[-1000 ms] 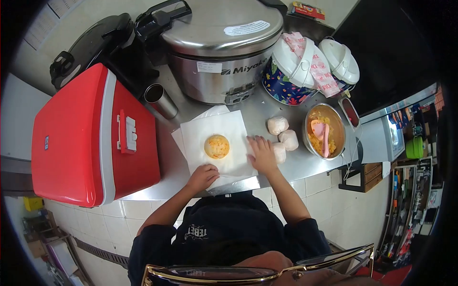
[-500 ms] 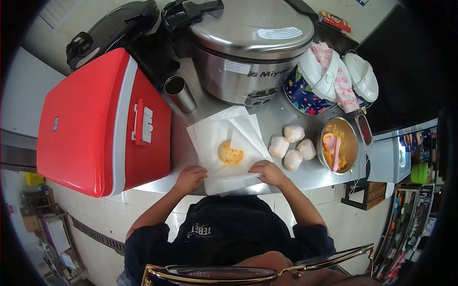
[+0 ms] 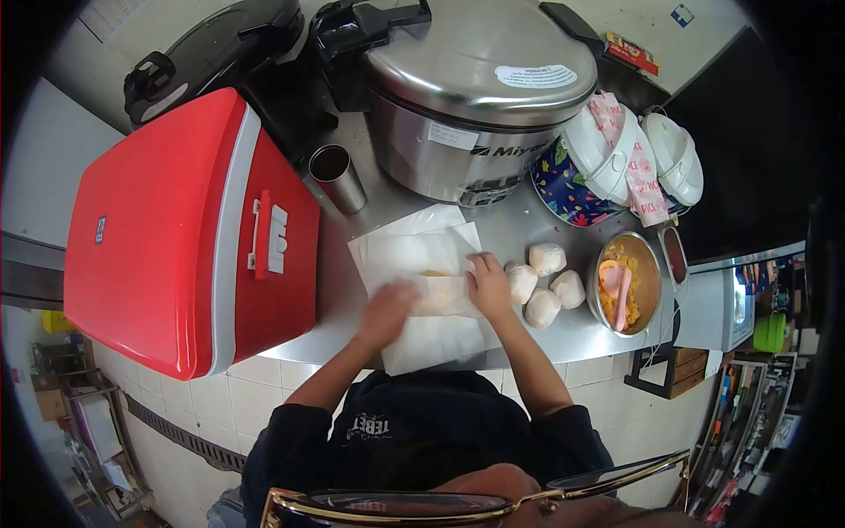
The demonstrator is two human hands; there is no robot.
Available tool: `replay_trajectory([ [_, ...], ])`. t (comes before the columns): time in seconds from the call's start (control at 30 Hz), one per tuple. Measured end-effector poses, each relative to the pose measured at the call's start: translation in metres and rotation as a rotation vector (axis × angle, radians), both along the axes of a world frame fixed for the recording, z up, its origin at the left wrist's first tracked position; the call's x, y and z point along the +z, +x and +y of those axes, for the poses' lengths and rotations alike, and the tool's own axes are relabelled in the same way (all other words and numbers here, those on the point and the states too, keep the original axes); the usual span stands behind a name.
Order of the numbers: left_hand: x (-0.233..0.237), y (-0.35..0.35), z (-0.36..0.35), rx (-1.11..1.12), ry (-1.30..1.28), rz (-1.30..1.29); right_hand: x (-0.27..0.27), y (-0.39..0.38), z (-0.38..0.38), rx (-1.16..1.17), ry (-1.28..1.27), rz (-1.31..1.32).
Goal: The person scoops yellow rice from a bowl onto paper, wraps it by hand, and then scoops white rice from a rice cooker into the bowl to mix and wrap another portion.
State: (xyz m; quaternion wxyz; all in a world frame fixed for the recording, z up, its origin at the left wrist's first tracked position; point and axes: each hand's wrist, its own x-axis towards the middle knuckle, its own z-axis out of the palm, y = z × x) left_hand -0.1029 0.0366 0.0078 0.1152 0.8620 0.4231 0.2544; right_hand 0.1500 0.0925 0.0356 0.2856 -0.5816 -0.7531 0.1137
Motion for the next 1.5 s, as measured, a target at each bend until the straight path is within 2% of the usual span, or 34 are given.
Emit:
replay_trajectory([
  [0.03, 0.0, 0.006, -0.008, 0.003, -0.003, -0.003, 0.004, -0.005, 0.014, 0.063, -0.066, -0.051],
  [0.07, 0.016, 0.02, -0.015, -0.064, -0.073, 0.101, 0.006, -0.008, 0.025, 0.126, -0.134, -0.102],
  [0.1, 0.024, 0.028, -0.02, -0.131, -0.142, 0.205, 0.0, -0.009, 0.032, 0.13, -0.135, -0.103],
  [0.2, 0.022, 0.032, -0.019, -0.107, -0.132, 0.244, -0.009, -0.009, 0.056, 0.062, -0.169, -0.074],
  [0.27, 0.023, 0.032, -0.019, -0.094, -0.121, 0.238, -0.01, -0.006, 0.065, 0.179, -0.507, -0.015],
  [0.3, 0.024, 0.033, -0.019, -0.081, -0.11, 0.232, -0.013, -0.007, 0.067, 0.184, -0.509, -0.019],
  [0.4, 0.024, 0.034, -0.017, -0.053, -0.085, 0.142, -0.011, -0.011, 0.071, 0.257, -0.483, 0.081],
  [0.47, 0.022, 0.034, -0.01, -0.036, -0.052, 0.123, -0.004, -0.01, 0.08, 0.355, -0.455, -0.109],
  [0.5, 0.02, 0.034, -0.006, -0.026, -0.016, 0.106, -0.005, -0.01, 0.086, 0.359, -0.457, -0.11],
  [0.57, 0.015, 0.033, 0.004, -0.029, -0.018, 0.085, -0.004, -0.01, 0.099, 0.55, 0.049, -0.28],
  [0.6, 0.015, 0.032, 0.01, -0.036, -0.018, 0.063, 0.002, -0.015, 0.107, 0.55, 0.048, -0.278],
  [0.63, 0.015, 0.032, 0.017, -0.036, -0.02, 0.064, 0.009, -0.019, 0.117, 0.567, -0.284, -0.179],
  [0.67, 0.019, 0.034, 0.024, -0.002, -0.164, 0.091, 0.017, -0.021, 0.12, 0.574, -0.616, -0.075],
  [0.7, 0.027, 0.038, 0.031, 0.031, -0.309, 0.117, 0.02, -0.02, 0.118, 0.572, -0.619, -0.074],
  [0.73, 0.035, 0.042, 0.035, 0.028, -0.31, 0.117, 0.024, -0.018, 0.116, 0.564, -0.566, -0.134],
  [0.8, 0.058, 0.051, 0.044, 0.332, -0.253, -0.056, 0.039, -0.014, 0.11, 0.551, -0.513, -0.196],
  [0.87, 0.061, 0.056, 0.052, 0.385, -0.155, -0.067, 0.057, -0.011, 0.092, 0.698, -0.39, -0.325],
  [0.93, 0.062, 0.055, 0.056, 0.439, -0.061, -0.074, 0.06, -0.012, 0.057, 0.666, -0.201, -0.478],
  [1.0, 0.064, 0.046, 0.058, 0.16, -0.011, 0.216, 0.047, 0.004, 0.008, 0.707, 0.122, -0.414],
  [1.03, 0.06, 0.041, 0.055, 0.157, -0.011, 0.215, 0.04, 0.009, -0.003, 0.703, 0.121, -0.415],
  [1.1, 0.042, 0.026, 0.042, 0.03, -0.25, 0.279, 0.023, 0.018, -0.017, 0.697, 0.197, -0.319],
  [1.13, 0.033, 0.015, 0.032, 0.025, -0.249, 0.28, 0.014, 0.021, -0.02, 0.691, 0.196, -0.319],
  [1.2, 0.016, -0.007, 0.012, -0.002, -0.028, -0.016, -0.006, 0.022, -0.025, 0.647, 0.164, -0.243],
  [1.23, 0.01, -0.013, 0.008, -0.006, -0.032, -0.011, -0.015, 0.021, -0.026, 0.643, 0.161, -0.238],
  [1.3, 0.002, -0.02, 0.003, -0.027, -0.233, -0.078, -0.021, 0.016, -0.022, 0.664, 0.109, -0.13],
  [1.43, -0.006, -0.025, 0.005, -0.143, -0.172, -0.106, -0.003, 0.023, -0.024, 0.749, 0.023, -0.093],
  [1.5, 0.011, -0.026, 0.004, -0.199, -0.158, -0.127, -0.002, 0.027, -0.028, 0.742, 0.012, -0.199],
])
